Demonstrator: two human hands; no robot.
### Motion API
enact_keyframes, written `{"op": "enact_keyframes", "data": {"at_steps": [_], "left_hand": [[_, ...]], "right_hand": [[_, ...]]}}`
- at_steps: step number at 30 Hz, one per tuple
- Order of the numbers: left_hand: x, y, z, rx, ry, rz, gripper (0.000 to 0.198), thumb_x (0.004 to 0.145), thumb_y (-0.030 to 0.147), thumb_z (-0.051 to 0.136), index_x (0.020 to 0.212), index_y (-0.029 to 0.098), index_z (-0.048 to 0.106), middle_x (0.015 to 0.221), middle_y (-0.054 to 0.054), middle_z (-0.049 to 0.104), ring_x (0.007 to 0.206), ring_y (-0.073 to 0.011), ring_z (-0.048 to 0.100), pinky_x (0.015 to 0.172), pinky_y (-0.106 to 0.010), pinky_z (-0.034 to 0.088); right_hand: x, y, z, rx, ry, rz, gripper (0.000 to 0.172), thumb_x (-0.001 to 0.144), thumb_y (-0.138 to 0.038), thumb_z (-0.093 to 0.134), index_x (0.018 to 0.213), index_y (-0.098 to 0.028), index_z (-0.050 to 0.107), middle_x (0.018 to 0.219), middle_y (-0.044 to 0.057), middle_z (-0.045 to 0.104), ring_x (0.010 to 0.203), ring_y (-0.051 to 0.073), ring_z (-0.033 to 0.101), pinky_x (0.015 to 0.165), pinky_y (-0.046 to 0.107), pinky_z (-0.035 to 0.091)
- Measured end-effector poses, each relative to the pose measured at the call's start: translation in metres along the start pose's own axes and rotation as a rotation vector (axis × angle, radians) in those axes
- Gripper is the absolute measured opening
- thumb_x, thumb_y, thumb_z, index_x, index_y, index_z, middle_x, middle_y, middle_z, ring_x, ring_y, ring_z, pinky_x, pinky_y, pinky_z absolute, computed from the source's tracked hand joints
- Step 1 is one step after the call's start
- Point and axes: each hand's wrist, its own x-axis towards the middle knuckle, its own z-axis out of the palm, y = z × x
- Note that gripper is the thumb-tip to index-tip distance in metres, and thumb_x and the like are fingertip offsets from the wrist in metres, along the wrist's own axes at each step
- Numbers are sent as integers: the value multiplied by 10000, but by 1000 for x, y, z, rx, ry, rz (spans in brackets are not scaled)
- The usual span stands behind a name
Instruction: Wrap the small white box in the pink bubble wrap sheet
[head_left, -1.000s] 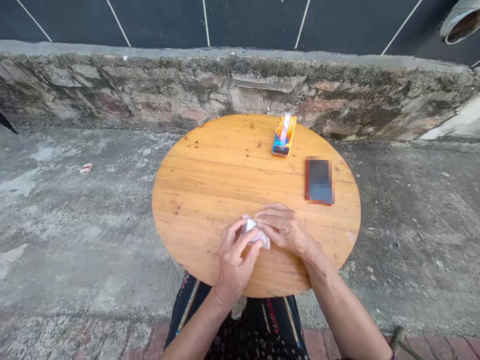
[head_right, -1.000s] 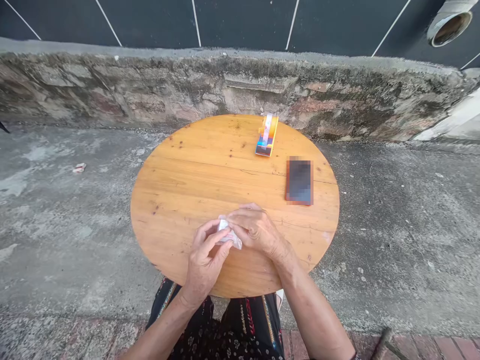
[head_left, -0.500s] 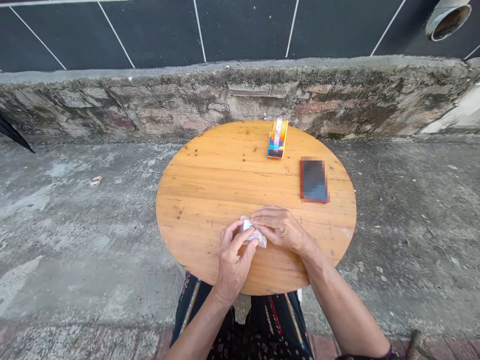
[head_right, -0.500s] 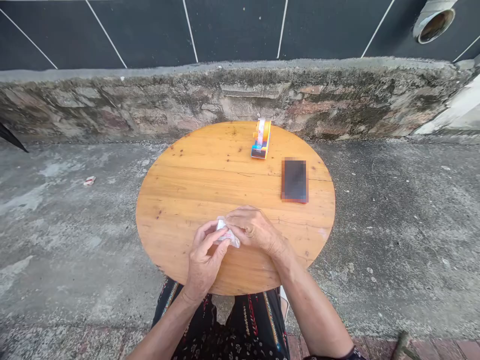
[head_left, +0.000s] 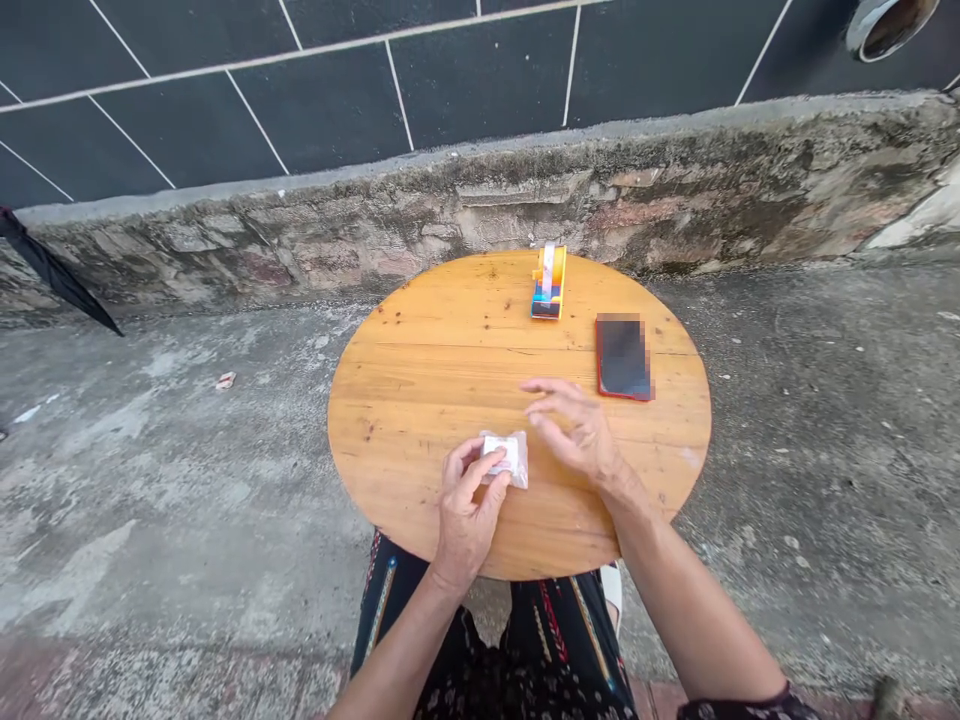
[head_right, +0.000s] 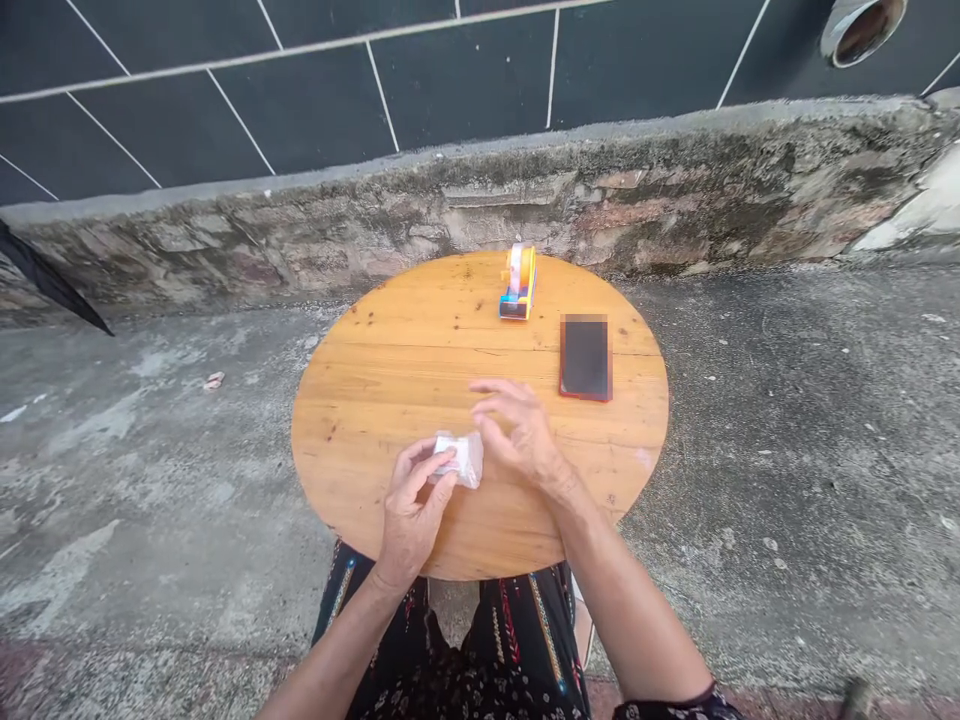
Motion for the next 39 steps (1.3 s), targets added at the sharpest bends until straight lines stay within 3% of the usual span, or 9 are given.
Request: {"op": "enact_keyframes", "data": {"at_steps": [2,4,10,14,24,28,32,34,39], "left_hand": [[0,-1,0,2,-3,-4,240,884,213,592,1110,245,668,1202,-78,543,1146,-207,539,981,-394,483],[0,-1,0,0,-2,-7,234,885,221,592,1107,241,668,1202,-77,540,1142,-204,541,980,-387,483],[-1,2,-1,10,-7,-6,241,892,243,582,1117,240,666,1197,-77,539,1139,-201,548,981,-380,482],[0,3,-1,21,1,-10,231,896,258,570,1101,232,674,1193,-79,541,1137,-204,552,989,-379,477],[-1,-4,1,84,26,19,246,876,299,588,1092,217,673,1177,-62,570,1133,-202,553,1016,-353,445],[-1,-6,1,87,22,53,221,875,296,589,1057,210,680,1153,-58,571,1112,-191,562,979,-321,464],[-1,-4,0,81,22,66,228,877,297,585,1064,207,679,1161,-60,571,1112,-189,564,951,-301,478],[-1,-4,0,79,25,76,230,875,299,588,1063,206,682,1160,-60,574,1104,-186,568,955,-301,477],[-2,-5,2,71,35,51,248,876,307,583,1084,217,683,1182,-62,568,1112,-192,568,981,-321,471]], "right_hand": [[0,7,1,27,143,129,114,854,-217,550,817,-219,657,1039,77,689,981,222,648,887,403,468],[0,12,5,10,162,177,98,839,-211,559,804,-218,651,994,76,694,960,221,654,874,388,482],[-5,13,24,54,-41,151,154,806,-147,560,881,-212,678,1054,78,692,1010,214,646,935,396,444],[-6,7,22,120,-196,110,204,829,-143,550,934,-222,705,1159,74,661,1108,225,602,992,445,376],[-5,-7,12,-156,-439,-158,217,809,-148,563,939,-221,720,1263,68,624,1206,245,503,1014,451,349],[-4,-8,1,183,-332,-115,142,822,-192,564,754,-182,688,1172,85,662,1083,223,583,988,425,382],[-3,-7,-7,610,-52,138,232,879,-293,542,705,-179,645,1098,70,674,1024,193,608,901,351,447],[-2,-2,0,592,67,259,229,850,-307,578,670,-177,631,970,51,689,939,181,620,859,320,453],[-2,22,28,421,101,433,191,806,-361,576,765,-183,633,713,-23,635,699,130,581,688,246,457]]}}
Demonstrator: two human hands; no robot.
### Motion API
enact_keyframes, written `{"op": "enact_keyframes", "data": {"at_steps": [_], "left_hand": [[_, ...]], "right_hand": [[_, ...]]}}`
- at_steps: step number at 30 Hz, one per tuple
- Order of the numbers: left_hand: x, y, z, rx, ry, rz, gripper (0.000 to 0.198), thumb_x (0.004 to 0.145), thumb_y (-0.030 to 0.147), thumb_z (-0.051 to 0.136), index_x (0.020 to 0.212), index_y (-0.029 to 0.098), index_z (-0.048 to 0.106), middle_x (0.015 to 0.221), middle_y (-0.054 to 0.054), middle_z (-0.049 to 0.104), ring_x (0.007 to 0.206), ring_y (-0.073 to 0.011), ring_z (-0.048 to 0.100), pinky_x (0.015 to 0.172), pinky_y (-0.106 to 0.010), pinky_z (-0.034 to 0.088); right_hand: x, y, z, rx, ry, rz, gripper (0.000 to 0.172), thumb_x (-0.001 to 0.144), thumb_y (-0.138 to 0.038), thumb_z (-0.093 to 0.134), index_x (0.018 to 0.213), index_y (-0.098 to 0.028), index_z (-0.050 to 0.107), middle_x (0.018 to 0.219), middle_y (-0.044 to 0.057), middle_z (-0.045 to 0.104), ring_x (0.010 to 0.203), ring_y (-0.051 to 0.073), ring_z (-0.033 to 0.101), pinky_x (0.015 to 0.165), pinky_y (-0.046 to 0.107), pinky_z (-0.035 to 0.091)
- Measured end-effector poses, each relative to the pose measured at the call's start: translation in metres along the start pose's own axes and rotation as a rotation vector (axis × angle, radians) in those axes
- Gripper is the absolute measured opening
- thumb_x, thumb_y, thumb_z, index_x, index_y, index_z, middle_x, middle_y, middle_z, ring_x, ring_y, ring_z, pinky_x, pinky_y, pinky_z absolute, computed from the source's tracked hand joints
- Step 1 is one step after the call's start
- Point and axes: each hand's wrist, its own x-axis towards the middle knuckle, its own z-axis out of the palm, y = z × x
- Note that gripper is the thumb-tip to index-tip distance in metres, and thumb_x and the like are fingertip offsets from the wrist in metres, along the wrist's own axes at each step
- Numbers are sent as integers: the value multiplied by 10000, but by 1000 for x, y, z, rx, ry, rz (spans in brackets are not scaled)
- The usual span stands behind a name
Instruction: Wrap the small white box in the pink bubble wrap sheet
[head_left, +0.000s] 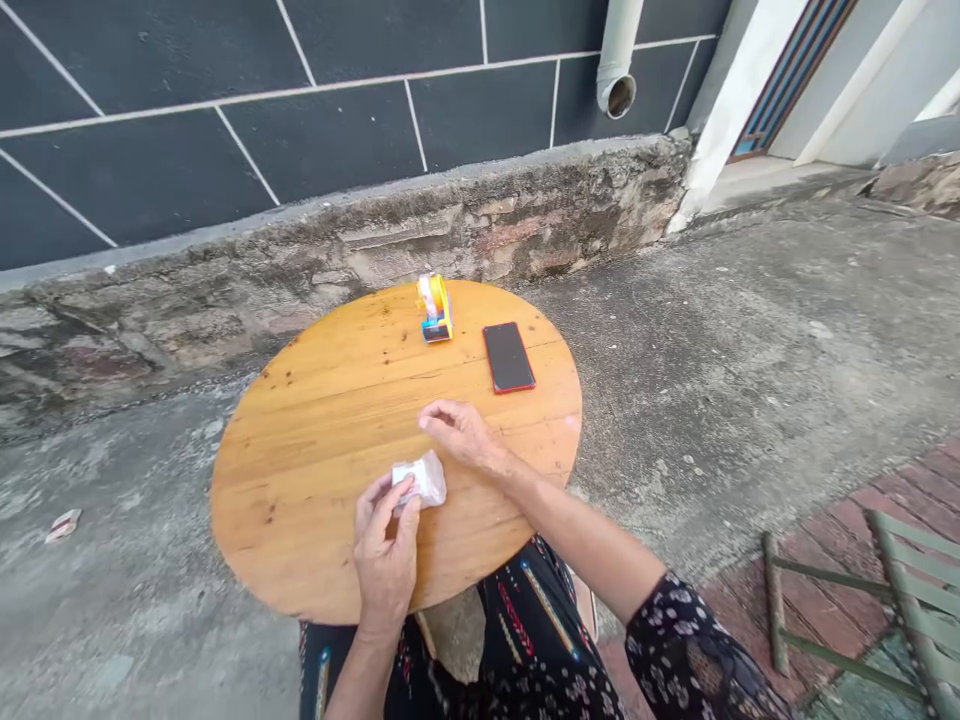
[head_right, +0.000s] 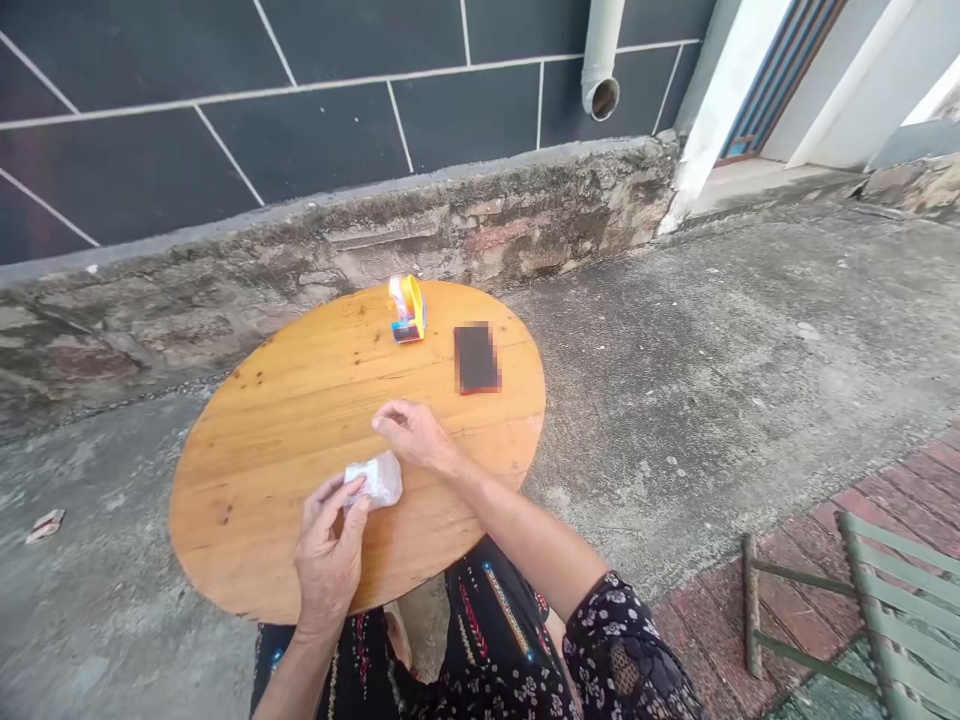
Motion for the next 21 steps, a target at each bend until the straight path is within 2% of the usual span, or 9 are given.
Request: {"op": "enact_keyframes", "data": {"at_steps": [6,9,12,15,17,19,21], "left_hand": [[2,4,2,-23,-22,-22,252,896,306,553,1086,204,682,1183,-85,561,1125,-204,567,995,-370,476],[2,10,-1,-1,-21,-12,252,910,293,528,1093,206,677,1203,-90,546,1156,-207,549,1025,-395,452],[-1,19,-6,60,29,-11,282,896,302,541,1135,201,650,1249,-105,515,1212,-228,510,1047,-410,426],[-1,28,-9,96,51,-130,576,819,367,636,1338,178,477,1280,-142,507,1169,-251,539,1003,-421,451],[4,34,-8,150,-19,-252,790,763,435,683,1424,163,347,1296,-170,514,1133,-274,566,973,-445,462],[12,38,-6,262,-118,-313,875,730,496,694,1440,145,320,1294,-194,534,1161,-322,554,975,-485,442],[20,39,-4,370,-188,-308,875,723,512,685,1430,124,344,1262,-214,567,1185,-367,537,975,-514,423]], "right_hand": [[9,25,-1,-8,39,35,157,768,-341,553,764,-191,598,696,-26,606,662,131,566,689,263,455],[10,29,-2,-29,57,57,163,769,-347,529,774,-195,590,679,-25,601,649,141,585,681,277,462],[9,30,-2,-53,79,74,179,777,-361,519,785,-198,592,693,-20,612,670,153,613,696,289,470],[8,32,-1,-68,93,92,192,779,-370,519,805,-200,604,704,-18,625,668,158,624,704,297,477],[9,34,-1,-75,94,104,192,778,-367,524,820,-203,613,703,-18,632,666,161,628,703,300,480],[9,35,-2,-81,91,111,190,776,-361,528,830,-204,621,698,-19,636,668,164,630,703,302,483],[9,34,-2,-88,90,112,184,776,-350,530,835,-204,625,685,-20,635,666,164,628,701,301,485]]}}
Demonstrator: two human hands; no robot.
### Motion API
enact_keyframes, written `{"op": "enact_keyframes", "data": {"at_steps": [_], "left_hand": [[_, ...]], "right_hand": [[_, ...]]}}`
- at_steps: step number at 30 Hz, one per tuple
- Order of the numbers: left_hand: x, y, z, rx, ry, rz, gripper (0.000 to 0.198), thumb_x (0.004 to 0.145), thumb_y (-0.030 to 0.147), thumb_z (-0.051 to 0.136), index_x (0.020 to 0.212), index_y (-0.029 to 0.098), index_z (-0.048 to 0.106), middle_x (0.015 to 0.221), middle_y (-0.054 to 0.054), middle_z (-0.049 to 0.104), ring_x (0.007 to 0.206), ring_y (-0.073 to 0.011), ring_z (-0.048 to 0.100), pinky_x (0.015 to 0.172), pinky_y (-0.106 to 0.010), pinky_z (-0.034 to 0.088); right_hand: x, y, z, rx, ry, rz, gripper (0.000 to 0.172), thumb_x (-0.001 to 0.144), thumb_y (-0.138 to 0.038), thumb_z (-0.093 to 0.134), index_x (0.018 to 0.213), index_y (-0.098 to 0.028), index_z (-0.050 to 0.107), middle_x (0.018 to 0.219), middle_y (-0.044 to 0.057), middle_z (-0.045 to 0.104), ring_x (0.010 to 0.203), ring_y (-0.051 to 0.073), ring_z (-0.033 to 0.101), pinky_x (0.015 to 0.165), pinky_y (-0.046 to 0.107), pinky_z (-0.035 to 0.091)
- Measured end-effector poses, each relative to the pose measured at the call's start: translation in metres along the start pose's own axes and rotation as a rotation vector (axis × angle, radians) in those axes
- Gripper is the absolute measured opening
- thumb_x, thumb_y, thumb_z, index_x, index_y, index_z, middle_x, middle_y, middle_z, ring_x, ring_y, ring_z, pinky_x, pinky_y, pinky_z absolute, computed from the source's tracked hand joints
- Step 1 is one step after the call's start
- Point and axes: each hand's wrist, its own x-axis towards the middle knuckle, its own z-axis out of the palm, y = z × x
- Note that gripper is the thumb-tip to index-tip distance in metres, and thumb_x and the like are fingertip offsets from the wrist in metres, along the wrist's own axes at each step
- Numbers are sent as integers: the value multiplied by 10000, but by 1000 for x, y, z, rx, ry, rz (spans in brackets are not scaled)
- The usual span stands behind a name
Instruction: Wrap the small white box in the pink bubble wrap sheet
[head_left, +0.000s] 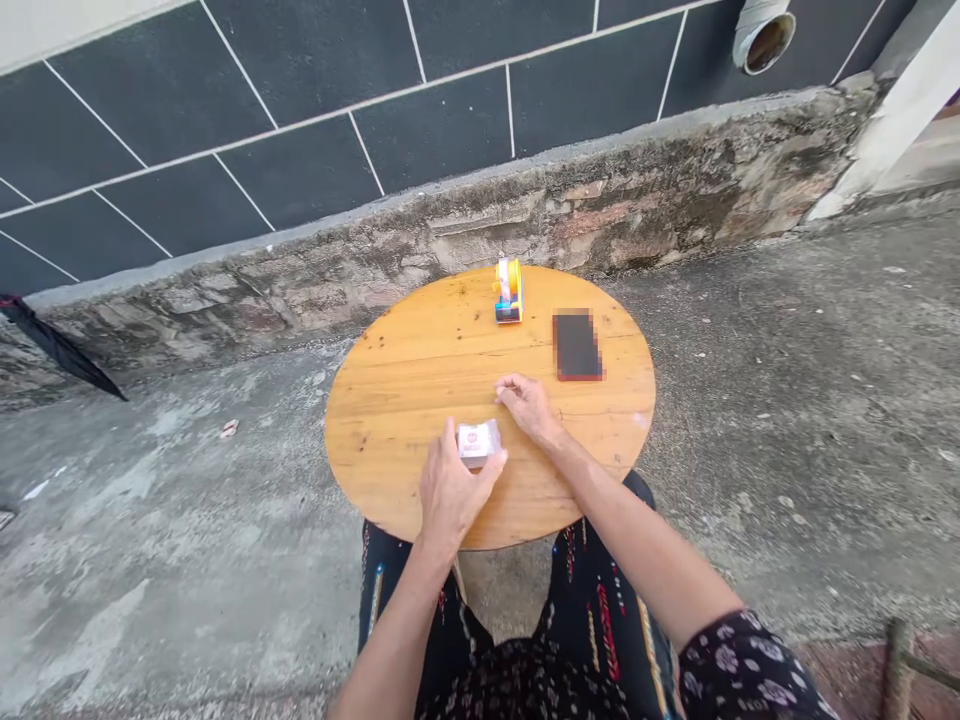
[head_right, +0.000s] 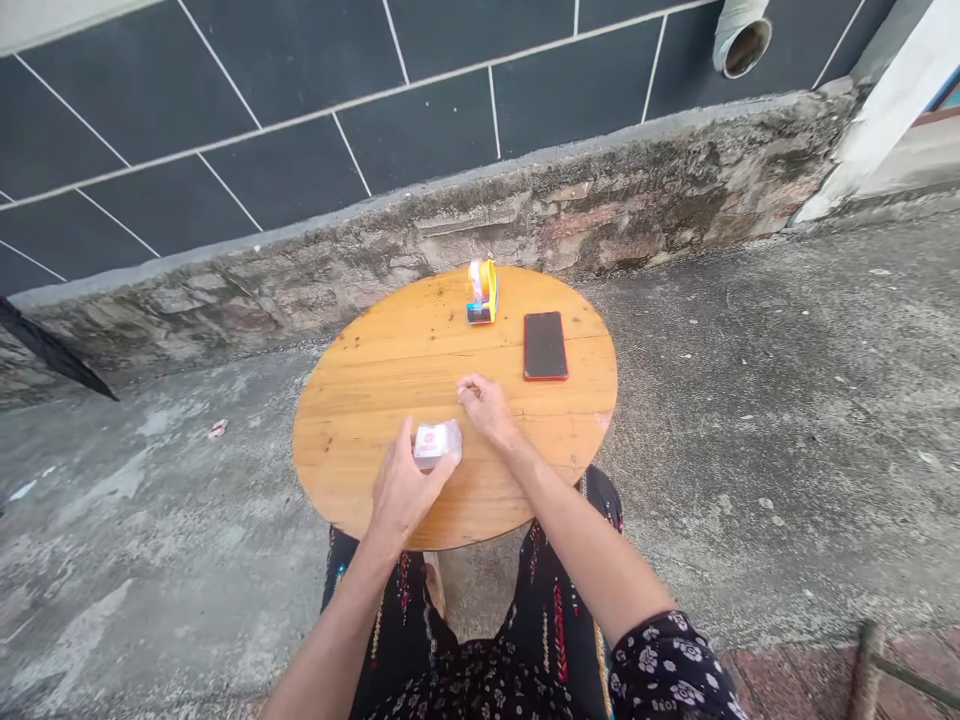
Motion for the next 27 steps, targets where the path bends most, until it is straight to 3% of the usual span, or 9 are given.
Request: {"op": "enact_keyframes", "data": {"at_steps": [5,9,12,18,24,27], "left_hand": [[11,-7,3,-40,-38,17,778,742,332,658,1429,134,351,1263,-204,583,1161,-355,567,966,-496,440],[6,-19,6,-398,-101,60,755,772,228,586,1453,170,266,1240,-144,602,1118,-252,611,972,-414,478],[0,-21,8,-587,-80,139,763,780,189,557,1461,181,215,1338,-150,539,1229,-226,547,1031,-379,453],[-3,-23,12,-653,4,208,792,783,154,549,1474,204,167,1412,-172,476,1309,-255,481,1040,-395,463],[-8,-28,9,-626,28,191,812,800,165,531,1495,209,114,1431,-167,457,1328,-250,459,1057,-396,454],[-9,-28,3,-535,38,172,784,791,161,535,1487,204,176,1437,-148,454,1323,-245,463,1075,-389,434]], "right_hand": [[-2,-3,-1,-23,9,12,167,765,-319,544,845,-208,640,622,-32,615,648,163,611,684,297,484],[-1,-3,-1,-8,8,24,180,772,-341,549,856,-215,647,609,-33,611,622,166,604,651,295,481],[0,-1,-1,15,-6,23,186,777,-353,544,853,-216,645,626,-28,616,626,167,612,653,297,483],[1,-1,-3,20,-18,26,194,771,-352,554,865,-210,646,665,-11,641,677,183,630,690,320,489],[-1,-9,-3,10,-16,45,193,765,-355,565,855,-203,643,682,1,651,695,190,633,697,325,485],[-3,-11,-4,12,-17,57,196,763,-358,573,861,-203,642,696,3,657,711,192,634,701,324,487]]}}
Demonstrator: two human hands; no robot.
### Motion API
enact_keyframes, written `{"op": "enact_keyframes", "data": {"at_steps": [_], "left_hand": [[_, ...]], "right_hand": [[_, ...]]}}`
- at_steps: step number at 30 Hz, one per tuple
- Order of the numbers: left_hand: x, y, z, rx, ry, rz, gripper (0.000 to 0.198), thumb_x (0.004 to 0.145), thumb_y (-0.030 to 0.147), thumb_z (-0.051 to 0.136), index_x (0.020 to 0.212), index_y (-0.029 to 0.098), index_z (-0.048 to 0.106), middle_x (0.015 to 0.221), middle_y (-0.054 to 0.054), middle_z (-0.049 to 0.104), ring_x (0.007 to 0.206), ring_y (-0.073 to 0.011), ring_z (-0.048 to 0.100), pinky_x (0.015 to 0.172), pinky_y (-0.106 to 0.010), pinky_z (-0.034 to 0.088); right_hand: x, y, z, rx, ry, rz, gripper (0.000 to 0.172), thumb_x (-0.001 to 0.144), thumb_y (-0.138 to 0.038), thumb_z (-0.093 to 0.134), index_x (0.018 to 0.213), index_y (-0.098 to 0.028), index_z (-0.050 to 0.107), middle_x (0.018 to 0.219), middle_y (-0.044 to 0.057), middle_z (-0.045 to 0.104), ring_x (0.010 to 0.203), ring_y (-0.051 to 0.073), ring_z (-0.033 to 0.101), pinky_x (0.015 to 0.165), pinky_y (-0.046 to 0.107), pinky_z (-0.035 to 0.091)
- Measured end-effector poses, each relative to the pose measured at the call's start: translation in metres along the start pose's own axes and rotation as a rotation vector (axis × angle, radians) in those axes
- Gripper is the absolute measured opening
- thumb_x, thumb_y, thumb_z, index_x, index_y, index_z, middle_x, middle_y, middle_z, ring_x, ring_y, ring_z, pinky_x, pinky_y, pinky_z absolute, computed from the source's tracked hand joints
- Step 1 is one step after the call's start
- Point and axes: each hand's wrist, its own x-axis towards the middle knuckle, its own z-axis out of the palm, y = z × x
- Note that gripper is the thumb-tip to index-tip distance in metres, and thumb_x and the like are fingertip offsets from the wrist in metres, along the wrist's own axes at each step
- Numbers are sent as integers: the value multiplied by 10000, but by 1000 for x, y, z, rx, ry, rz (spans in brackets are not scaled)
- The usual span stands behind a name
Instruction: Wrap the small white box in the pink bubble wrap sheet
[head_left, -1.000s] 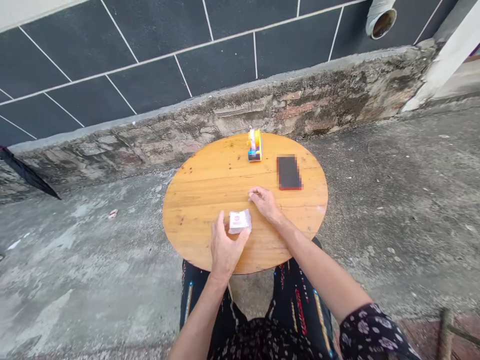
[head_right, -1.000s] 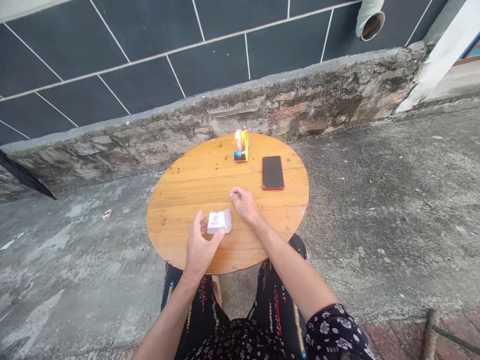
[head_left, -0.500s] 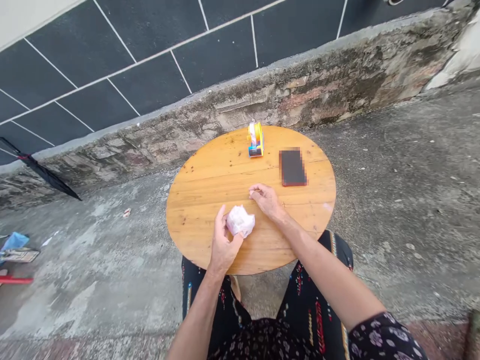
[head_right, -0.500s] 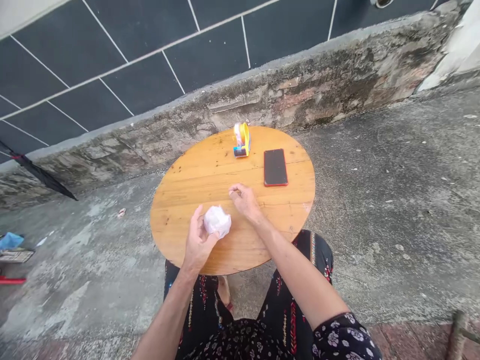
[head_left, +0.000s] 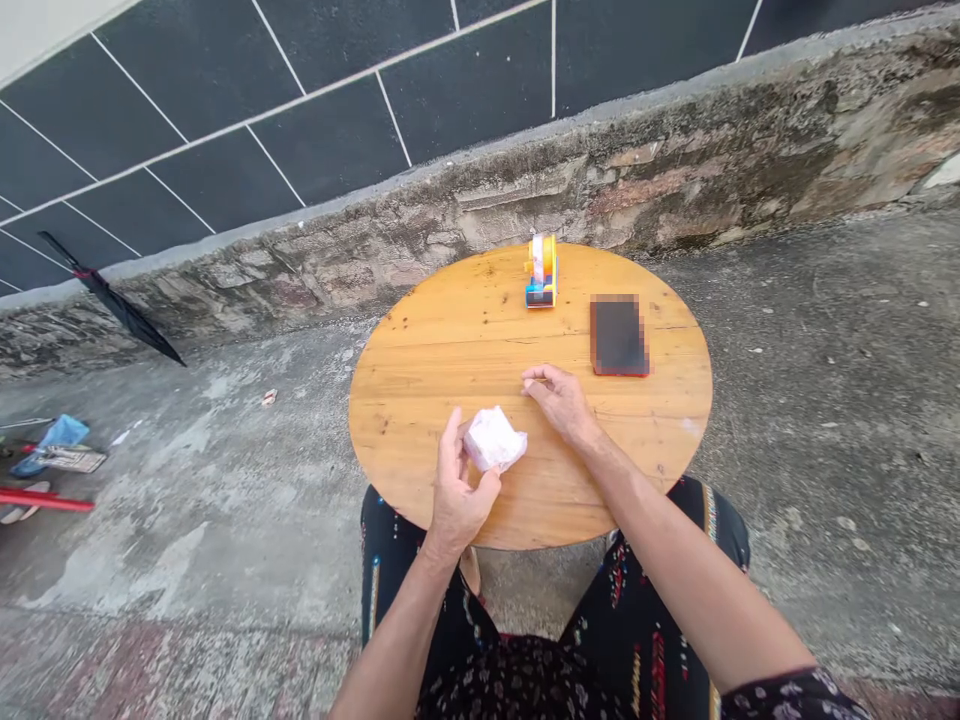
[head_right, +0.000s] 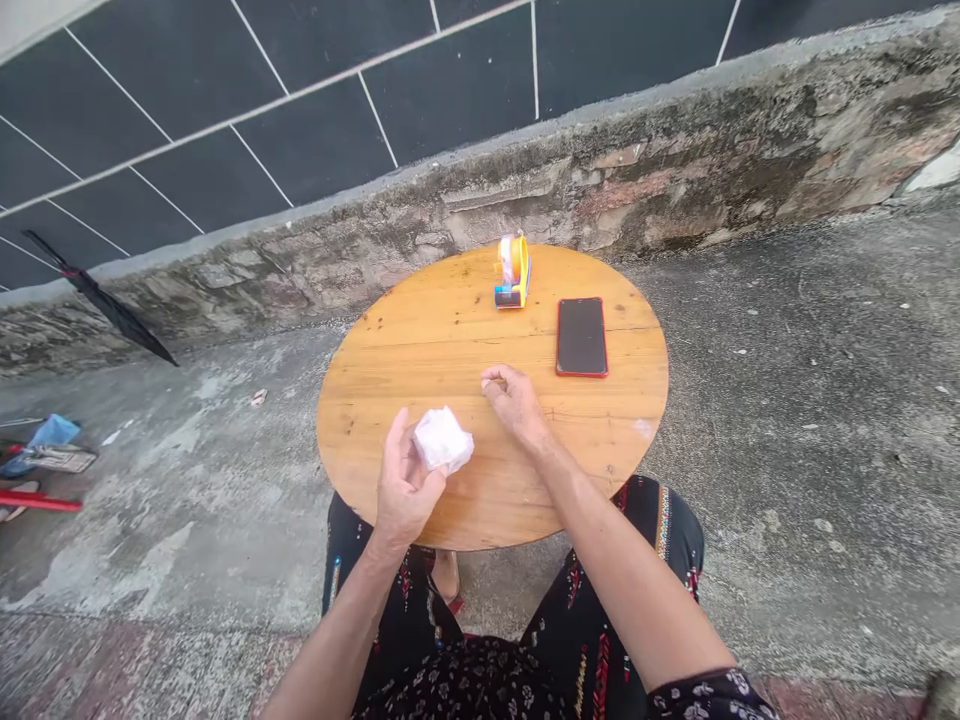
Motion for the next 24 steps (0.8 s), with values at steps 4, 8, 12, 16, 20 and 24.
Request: {"op": "enact_keyframes", "data": {"at_steps": [4,8,12,16,20,24], "left_hand": [[6,6,-6,256,-8,-85,745,739,169,601,1434,202,335,1418,-125,481,1296,-278,480,1092,-443,396],[12,10,-5,459,-56,-114,764,721,257,663,1420,176,367,1333,-153,553,1224,-328,525,1033,-512,409],[11,9,-3,452,-53,-68,727,720,318,689,1377,175,414,1289,-146,568,1201,-318,526,1016,-494,409],[8,3,-8,304,10,-48,611,784,313,640,1346,182,439,1294,-131,532,1218,-271,505,1030,-444,405],[9,-5,-11,202,37,-43,506,821,284,607,1302,186,484,1264,-110,550,1193,-236,524,1025,-396,412],[7,-8,-5,168,29,-22,402,847,295,597,1231,191,542,1205,-87,593,1129,-215,555,989,-367,431]], "right_hand": [[0,1,0,5,-1,12,196,761,-354,579,872,-205,644,698,1,657,713,194,638,706,330,491],[-1,-1,-1,7,-6,8,189,748,-357,595,855,-208,641,690,1,651,703,191,632,706,331,493],[-4,-9,0,16,-54,-19,224,713,-378,637,846,-198,640,745,16,665,728,187,627,720,329,499],[-9,-20,0,48,-170,-129,197,708,-354,668,825,-196,651,886,45,698,865,198,643,835,356,484],[-16,-29,-2,55,-404,-238,157,732,-329,700,805,-194,667,985,51,693,988,203,627,943,373,431],[-22,-33,-1,-5,-533,-283,202,737,-323,723,876,-193,657,984,43,676,971,194,615,916,359,446]]}}
